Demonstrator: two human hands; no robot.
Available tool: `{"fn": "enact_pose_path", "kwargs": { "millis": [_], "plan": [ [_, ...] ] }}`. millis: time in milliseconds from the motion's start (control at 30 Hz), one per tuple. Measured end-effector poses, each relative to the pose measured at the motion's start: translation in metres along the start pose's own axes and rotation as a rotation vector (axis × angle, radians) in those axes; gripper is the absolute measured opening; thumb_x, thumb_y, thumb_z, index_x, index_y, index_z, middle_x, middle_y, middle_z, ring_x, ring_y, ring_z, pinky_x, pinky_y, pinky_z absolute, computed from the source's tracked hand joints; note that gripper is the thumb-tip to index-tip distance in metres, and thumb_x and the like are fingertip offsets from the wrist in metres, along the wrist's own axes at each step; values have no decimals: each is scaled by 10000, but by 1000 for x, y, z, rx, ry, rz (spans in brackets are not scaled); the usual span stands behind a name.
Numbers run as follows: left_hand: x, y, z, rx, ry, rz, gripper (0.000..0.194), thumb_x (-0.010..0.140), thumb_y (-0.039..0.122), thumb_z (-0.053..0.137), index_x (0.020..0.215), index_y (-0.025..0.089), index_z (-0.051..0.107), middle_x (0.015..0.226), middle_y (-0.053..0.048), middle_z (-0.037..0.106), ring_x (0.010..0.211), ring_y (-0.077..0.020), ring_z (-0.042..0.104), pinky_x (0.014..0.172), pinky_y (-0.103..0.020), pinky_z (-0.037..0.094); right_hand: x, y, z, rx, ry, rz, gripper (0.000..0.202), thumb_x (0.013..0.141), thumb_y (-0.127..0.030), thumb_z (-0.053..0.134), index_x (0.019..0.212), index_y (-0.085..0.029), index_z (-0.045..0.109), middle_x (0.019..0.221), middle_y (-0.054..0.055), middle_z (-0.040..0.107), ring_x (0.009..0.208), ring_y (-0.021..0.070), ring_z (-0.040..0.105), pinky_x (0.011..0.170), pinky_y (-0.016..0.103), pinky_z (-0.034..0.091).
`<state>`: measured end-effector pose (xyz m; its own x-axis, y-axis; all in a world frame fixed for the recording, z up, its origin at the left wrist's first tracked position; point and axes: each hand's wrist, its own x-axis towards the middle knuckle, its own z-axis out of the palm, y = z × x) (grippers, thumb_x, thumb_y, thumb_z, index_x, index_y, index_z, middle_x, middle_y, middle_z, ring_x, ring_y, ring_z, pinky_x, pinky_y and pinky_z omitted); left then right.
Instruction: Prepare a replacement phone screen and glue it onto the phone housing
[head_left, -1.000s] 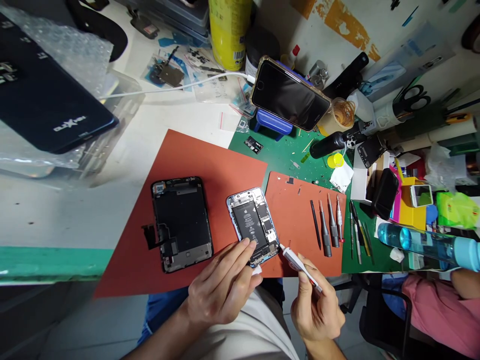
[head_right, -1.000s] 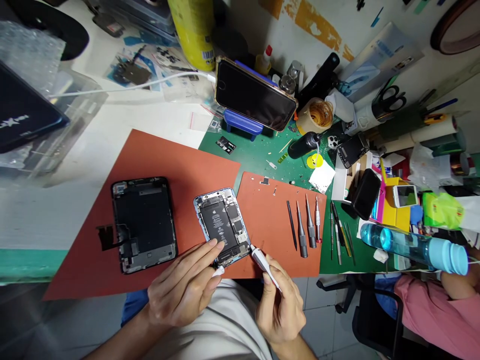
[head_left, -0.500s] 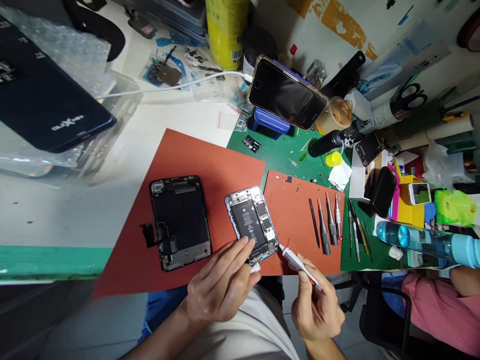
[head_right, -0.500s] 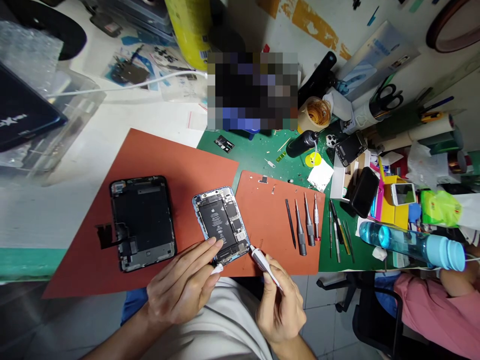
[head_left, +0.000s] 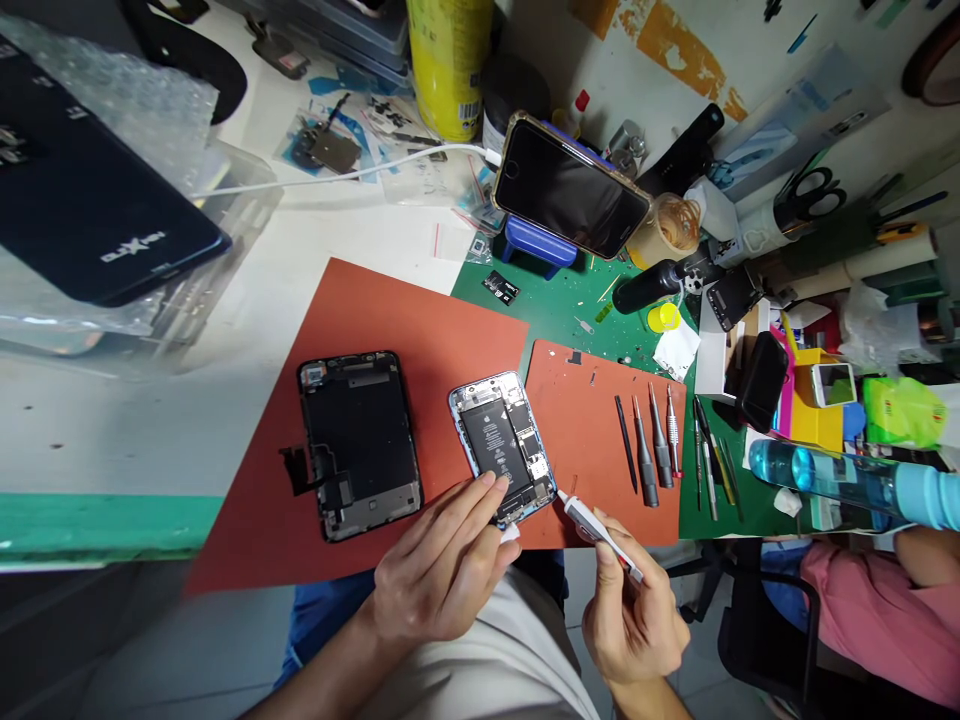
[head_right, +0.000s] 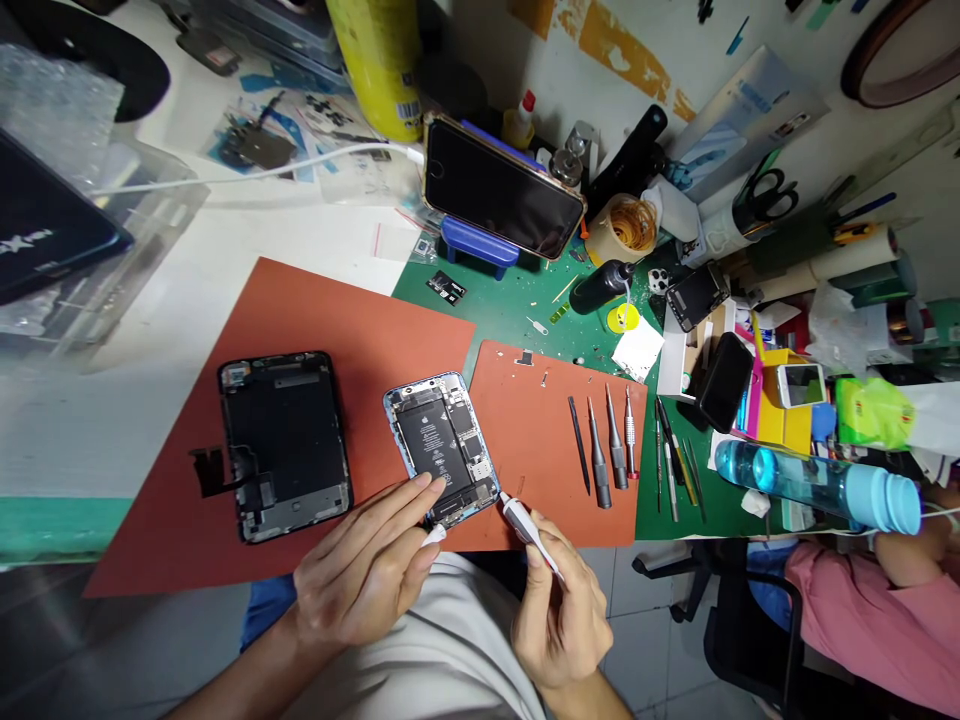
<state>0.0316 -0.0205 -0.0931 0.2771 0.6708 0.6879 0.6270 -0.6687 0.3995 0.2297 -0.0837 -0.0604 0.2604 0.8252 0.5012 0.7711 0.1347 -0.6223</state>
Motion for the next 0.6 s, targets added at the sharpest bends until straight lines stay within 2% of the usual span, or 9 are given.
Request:
{"fn": "enact_pose_path", "kwargs": {
  "millis": [267,367,467,533,600],
  "plan": [
    [-2,1,0,7,-14,1,181,1081,191,600,935,112,672,1110,-262,835,1190,-334,798,975,-426,669,10,-6,-2,-32,-28,-86,556,905,57,727,1384,-225,757,1124,52,863,914,260,866,781,353,744],
    [-4,-1,1,1,-21,-1,163,1078,191,604,948,117,669,1127,-264,832,1221,-340,785,976,-430,666,11,-12,-3,-10,-26,-63,502,905,40,737,1337,-213,778,1085,54,866,887,250,862,790,341,733],
    [-6,-1,-1,-32,-53,-29,112,1071,185,603,984,139,656,1182,-256,824,1280,-338,758,974,-423,661,12,-15,-7,76,22,131,314,939,-49,761,1209,-200,811,1022,59,863,830,233,852,757,317,712],
    [-7,1,-7,-83,-84,-73,77,1068,176,584,1012,167,637,1254,-239,810,1332,-323,729,973,-405,662,16,-15,-10,220,65,347,152,979,-153,768,1123,-186,803,969,70,854,784,231,842,722,320,698],
    [-3,5,-18,-158,-103,-151,92,1046,137,557,1028,208,612,1336,-191,792,1360,-293,711,981,-398,665,25,-15,-13,422,78,576,122,1005,-270,769,1081,-176,785,914,79,842,745,237,831,722,354,697]
  ]
}}
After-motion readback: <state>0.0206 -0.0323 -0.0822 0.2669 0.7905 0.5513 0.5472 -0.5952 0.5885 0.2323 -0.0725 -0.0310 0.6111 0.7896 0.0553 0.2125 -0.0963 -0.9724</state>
